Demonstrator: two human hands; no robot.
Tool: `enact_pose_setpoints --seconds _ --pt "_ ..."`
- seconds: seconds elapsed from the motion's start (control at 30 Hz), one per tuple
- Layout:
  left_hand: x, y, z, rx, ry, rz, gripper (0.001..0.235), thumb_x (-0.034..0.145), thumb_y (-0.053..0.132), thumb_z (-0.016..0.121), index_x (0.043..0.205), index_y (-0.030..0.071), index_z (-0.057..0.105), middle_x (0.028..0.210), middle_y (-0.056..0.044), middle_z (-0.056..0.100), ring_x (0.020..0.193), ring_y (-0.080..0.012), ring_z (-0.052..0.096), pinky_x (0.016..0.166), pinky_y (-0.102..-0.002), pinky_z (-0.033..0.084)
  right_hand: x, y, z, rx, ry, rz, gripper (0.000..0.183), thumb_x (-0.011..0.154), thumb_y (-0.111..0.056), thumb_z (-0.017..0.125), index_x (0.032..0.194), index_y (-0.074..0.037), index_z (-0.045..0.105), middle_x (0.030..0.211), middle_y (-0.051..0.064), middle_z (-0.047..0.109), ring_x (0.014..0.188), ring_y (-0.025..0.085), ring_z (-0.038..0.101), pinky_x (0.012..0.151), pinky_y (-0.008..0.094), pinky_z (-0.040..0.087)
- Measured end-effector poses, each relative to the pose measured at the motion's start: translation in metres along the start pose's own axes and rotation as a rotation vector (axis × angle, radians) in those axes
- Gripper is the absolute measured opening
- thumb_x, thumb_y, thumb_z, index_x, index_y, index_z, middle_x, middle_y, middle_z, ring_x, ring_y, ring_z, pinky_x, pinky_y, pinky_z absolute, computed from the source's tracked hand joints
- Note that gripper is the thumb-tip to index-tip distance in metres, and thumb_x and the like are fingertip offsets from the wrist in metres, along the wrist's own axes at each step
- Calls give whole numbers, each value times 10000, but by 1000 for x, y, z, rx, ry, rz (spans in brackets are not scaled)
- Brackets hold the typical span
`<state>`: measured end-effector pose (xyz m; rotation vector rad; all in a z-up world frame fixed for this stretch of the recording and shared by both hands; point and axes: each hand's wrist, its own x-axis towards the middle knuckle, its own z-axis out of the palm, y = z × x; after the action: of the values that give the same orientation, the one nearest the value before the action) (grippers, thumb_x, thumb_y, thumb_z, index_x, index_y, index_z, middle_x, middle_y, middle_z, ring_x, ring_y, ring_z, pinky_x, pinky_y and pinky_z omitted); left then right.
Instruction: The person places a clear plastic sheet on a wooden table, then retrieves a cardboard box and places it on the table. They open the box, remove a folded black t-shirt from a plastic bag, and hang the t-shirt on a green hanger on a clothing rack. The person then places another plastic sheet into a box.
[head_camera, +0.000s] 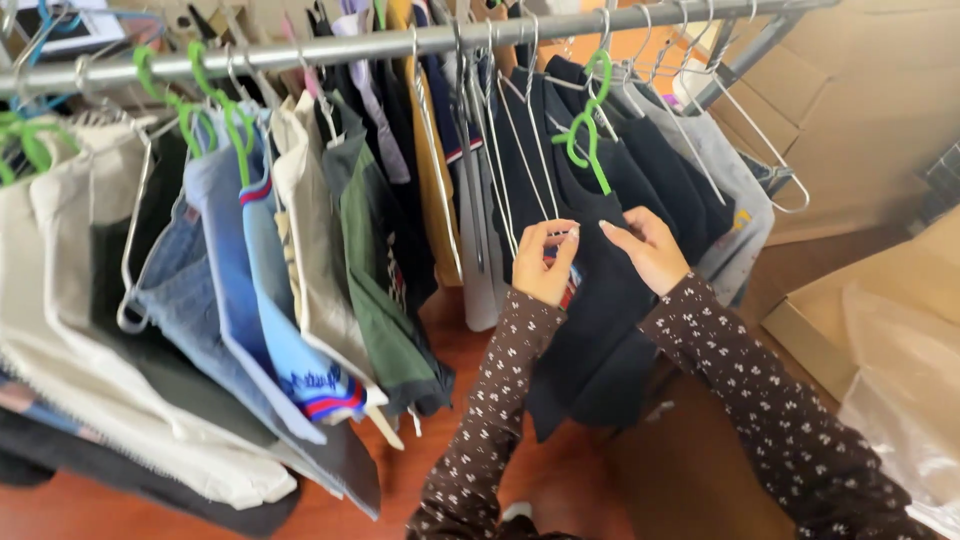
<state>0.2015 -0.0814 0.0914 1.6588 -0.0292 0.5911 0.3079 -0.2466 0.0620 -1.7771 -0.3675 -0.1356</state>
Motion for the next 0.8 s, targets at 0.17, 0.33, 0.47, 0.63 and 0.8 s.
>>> enact_pose_setpoints --seconds 0.17,0.33,0.47,0.63,0.8 --pt "33 -18 10 -126 60 124 87 834 179 590 905 131 602 923 -47 583 872 -195 617 615 -251 542 45 -21 22 -42 43 -141 158 837 -182 634 847 -40 564 632 76 557 576 116 544 529 226 458" --pt "48 -16 12 -199 35 89 118 831 170 589 919 92 596 928 -92 564 886 -228 605 640 -264 542 71 -20 38 -79 80 -198 156 845 -174 628 841 -41 546 667 84 563 631 126 553 589 252 458" --pt "52 -22 9 -242 28 55 130 836 173 584 929 84 600 944 -81 575 884 -203 611 636 -239 541 57 -42 60 -295 126 -64 313 820 -276 625 1001 -39 529 929 151 595 867 248 599 711 332 506" --pt "52 -29 5 -334 9 29 110 845 140 570 936 90 606 957 -55 597 869 -151 613 644 -213 538 24 -78 58 -177 218 -270 333 823 -106 625 1092 1 461 972 167 519 947 287 557 775 368 479" --pt "49 -18 6 -386 5 72 95 853 95 553 930 83 608 953 -63 621 845 -135 606 662 -213 526 -17 -100 34 -109 208 -216 286 845 -92 582 1093 -29 454 1017 120 554 1033 235 528 854 366 451"
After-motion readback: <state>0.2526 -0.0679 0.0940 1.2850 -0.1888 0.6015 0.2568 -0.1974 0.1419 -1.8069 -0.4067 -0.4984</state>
